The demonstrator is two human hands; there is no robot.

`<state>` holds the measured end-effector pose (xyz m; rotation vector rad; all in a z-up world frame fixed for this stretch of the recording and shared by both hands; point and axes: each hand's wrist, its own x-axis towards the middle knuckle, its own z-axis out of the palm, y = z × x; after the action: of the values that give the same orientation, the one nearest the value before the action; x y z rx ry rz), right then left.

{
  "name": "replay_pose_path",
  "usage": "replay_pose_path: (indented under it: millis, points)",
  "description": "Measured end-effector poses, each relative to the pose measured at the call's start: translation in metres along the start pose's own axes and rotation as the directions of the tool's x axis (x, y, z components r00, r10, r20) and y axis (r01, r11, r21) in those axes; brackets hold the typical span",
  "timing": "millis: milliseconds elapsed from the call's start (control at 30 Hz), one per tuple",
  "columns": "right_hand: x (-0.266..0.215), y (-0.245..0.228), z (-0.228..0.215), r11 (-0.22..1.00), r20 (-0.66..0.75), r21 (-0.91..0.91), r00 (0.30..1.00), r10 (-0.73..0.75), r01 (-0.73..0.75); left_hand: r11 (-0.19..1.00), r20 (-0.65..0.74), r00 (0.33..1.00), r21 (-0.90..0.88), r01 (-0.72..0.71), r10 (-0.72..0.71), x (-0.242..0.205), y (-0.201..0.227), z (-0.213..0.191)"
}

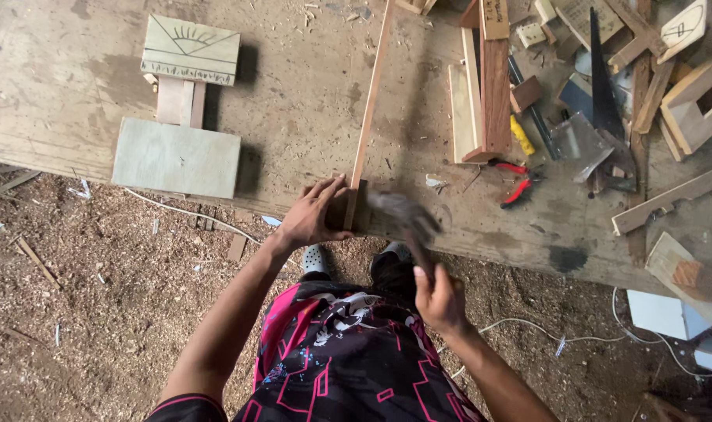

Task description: The person assembles a small wooden object by hammering nails into a pre-drilled piece and attaching a long wooden stick. They use a hammer and a marker to complete the assembly on a cluttered workbench.

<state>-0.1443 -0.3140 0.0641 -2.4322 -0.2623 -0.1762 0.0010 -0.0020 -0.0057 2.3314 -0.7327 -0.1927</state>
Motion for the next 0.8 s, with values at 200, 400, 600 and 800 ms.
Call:
replay_pose_path:
  millis: [200,400,600,800]
  points:
    - [0.018,-0.032,-0.019,0.974,-0.260,0.063,0.946,-0.194,0.217,1.000,-0.010,1.000,0.010,-0.016,0.016,0.000,0.002,-0.003]
    - [0.009,-0.013,0.002,0.991,-0.127,0.099,0.989,-0.076,0.089,1.000,-0.003,1.000,-0.004,-0.002,0.002,-0.002,0.005,-0.008]
    - [0.005,0.009,0.026,0.981,0.231,-0.168,0.963,0.137,-0.099,0.999,0.002,0.999,-0.025,0.037,-0.037,0.002,0.006,-0.006]
    - [0.009,-0.010,0.014,0.979,0.167,-0.162,0.975,0.149,-0.122,0.998,0.011,0.999,-0.038,0.049,-0.049,0.000,0.010,-0.006]
